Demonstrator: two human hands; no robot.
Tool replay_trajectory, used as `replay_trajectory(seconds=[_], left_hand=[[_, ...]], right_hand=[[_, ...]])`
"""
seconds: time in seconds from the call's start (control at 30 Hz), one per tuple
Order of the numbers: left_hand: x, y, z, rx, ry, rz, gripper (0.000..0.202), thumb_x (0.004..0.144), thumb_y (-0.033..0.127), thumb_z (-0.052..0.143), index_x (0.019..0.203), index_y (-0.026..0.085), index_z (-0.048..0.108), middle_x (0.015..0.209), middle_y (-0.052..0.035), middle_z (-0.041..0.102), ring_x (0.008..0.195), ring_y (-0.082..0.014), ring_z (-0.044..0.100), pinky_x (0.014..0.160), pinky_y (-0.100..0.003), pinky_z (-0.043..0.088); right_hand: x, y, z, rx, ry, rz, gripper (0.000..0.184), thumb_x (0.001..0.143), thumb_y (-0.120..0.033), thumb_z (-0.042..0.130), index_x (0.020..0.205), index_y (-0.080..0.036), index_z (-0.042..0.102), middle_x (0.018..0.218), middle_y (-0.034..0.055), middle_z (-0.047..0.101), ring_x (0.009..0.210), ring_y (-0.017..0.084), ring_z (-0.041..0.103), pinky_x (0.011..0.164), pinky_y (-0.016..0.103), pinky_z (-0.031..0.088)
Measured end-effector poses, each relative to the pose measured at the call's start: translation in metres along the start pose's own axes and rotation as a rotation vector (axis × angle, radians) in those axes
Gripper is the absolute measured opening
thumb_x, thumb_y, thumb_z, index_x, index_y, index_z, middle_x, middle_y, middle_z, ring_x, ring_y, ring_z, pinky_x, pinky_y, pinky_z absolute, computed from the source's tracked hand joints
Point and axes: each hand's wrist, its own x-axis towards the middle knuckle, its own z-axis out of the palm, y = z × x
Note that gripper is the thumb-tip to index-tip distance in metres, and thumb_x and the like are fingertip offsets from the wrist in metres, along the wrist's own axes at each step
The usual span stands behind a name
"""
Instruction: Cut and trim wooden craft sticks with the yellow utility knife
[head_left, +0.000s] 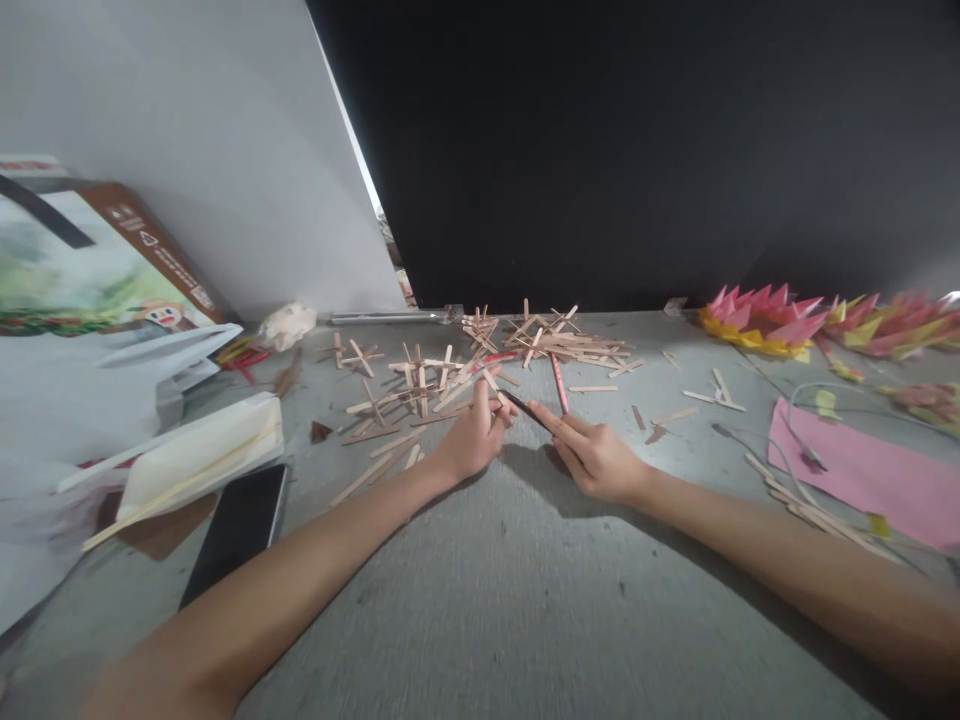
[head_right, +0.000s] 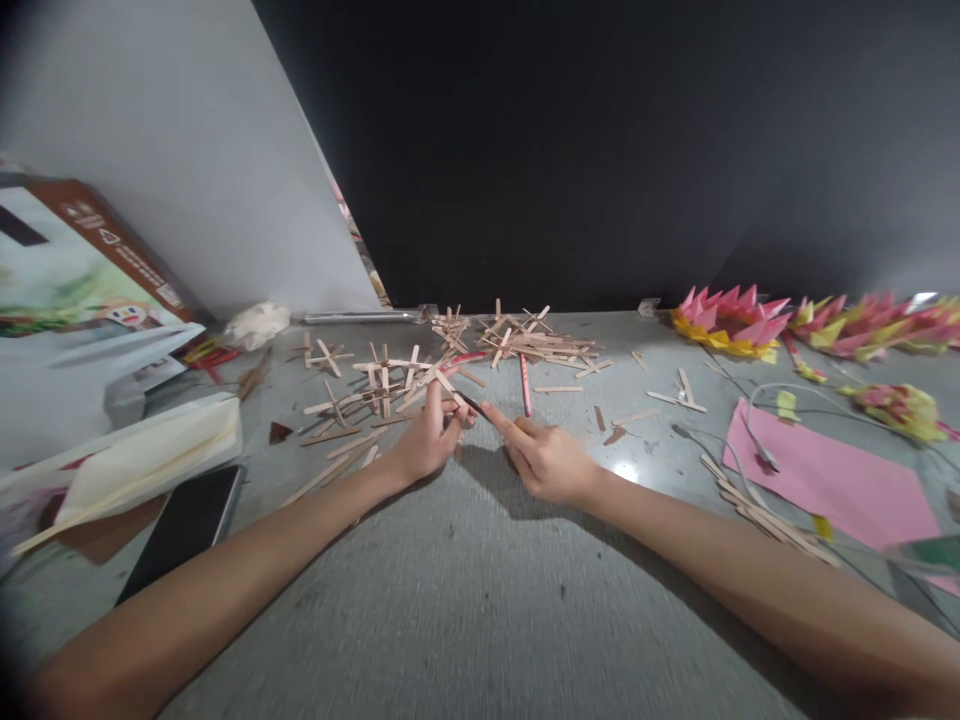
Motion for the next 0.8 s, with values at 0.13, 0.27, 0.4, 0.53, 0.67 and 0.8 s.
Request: replay_trajectory(seconds=[0.13, 0.27, 0.4, 0.53, 0.67, 0.8], left_hand=[[0.0, 0.003, 0.0, 0.014, -0.028, 0.029, 0.054, 0.112, 0.031, 0.044, 0.161, 0.02, 0.024, 0.09, -0.0014, 0.071, 0.074, -0.0168, 0.068, 0.079, -0.032, 0.054], [-0.001, 0.006, 0.0, 0.112, -0.051, 0.047, 0.048, 0.11, 0.026, 0.041, 0.157, 0.017, 0.033, 0.086, -0.0014, 0.067, 0.084, -0.0207, 0.068, 0.09, -0.038, 0.054], [-0.002, 0.006, 0.002, 0.165, -0.081, 0.043, 0.046, 0.106, 0.021, 0.04, 0.151, 0.015, 0.034, 0.089, -0.005, 0.066, 0.086, -0.0235, 0.068, 0.089, -0.041, 0.055], [-0.004, 0.009, 0.003, 0.139, -0.096, 0.022, 0.042, 0.105, 0.021, 0.04, 0.146, 0.015, 0.033, 0.086, -0.0032, 0.063, 0.077, -0.022, 0.066, 0.082, -0.04, 0.054], [-0.005, 0.011, 0.004, 0.089, -0.094, 0.004, 0.044, 0.105, 0.022, 0.043, 0.147, 0.016, 0.032, 0.081, -0.0001, 0.061, 0.07, -0.0205, 0.063, 0.073, -0.036, 0.051], [-0.005, 0.011, 0.004, 0.081, -0.108, -0.033, 0.046, 0.104, 0.022, 0.044, 0.148, 0.017, 0.031, 0.079, -0.0004, 0.062, 0.066, -0.0204, 0.062, 0.07, -0.035, 0.049]], right_hand=[[-0.003, 0.002, 0.002, -0.069, 0.003, -0.028, 0.064, 0.111, -0.024, 0.034, 0.174, -0.014, 0.026, 0.097, 0.0105, 0.07, 0.064, 0.017, 0.059, 0.063, 0.029, 0.053], [-0.005, 0.002, -0.001, -0.073, -0.006, -0.031, 0.065, 0.109, -0.021, 0.035, 0.173, -0.011, 0.032, 0.09, 0.0103, 0.071, 0.059, 0.018, 0.054, 0.06, 0.031, 0.051], [-0.004, -0.008, -0.007, -0.09, -0.031, -0.004, 0.066, 0.106, -0.02, 0.036, 0.171, -0.008, 0.035, 0.086, 0.0105, 0.071, 0.058, 0.019, 0.055, 0.059, 0.032, 0.049], [-0.004, -0.022, -0.001, -0.086, -0.042, 0.08, 0.069, 0.105, -0.02, 0.037, 0.173, -0.009, 0.032, 0.088, 0.0103, 0.072, 0.062, 0.019, 0.059, 0.064, 0.031, 0.05], [-0.004, -0.031, 0.008, -0.097, -0.024, 0.098, 0.074, 0.103, -0.02, 0.04, 0.174, -0.009, 0.027, 0.089, 0.0107, 0.074, 0.06, 0.017, 0.057, 0.063, 0.028, 0.046], [0.003, -0.037, -0.01, -0.107, -0.095, 0.124, 0.073, 0.099, -0.018, 0.044, 0.171, -0.008, 0.036, 0.085, 0.0097, 0.074, 0.059, 0.017, 0.056, 0.061, 0.027, 0.041]])
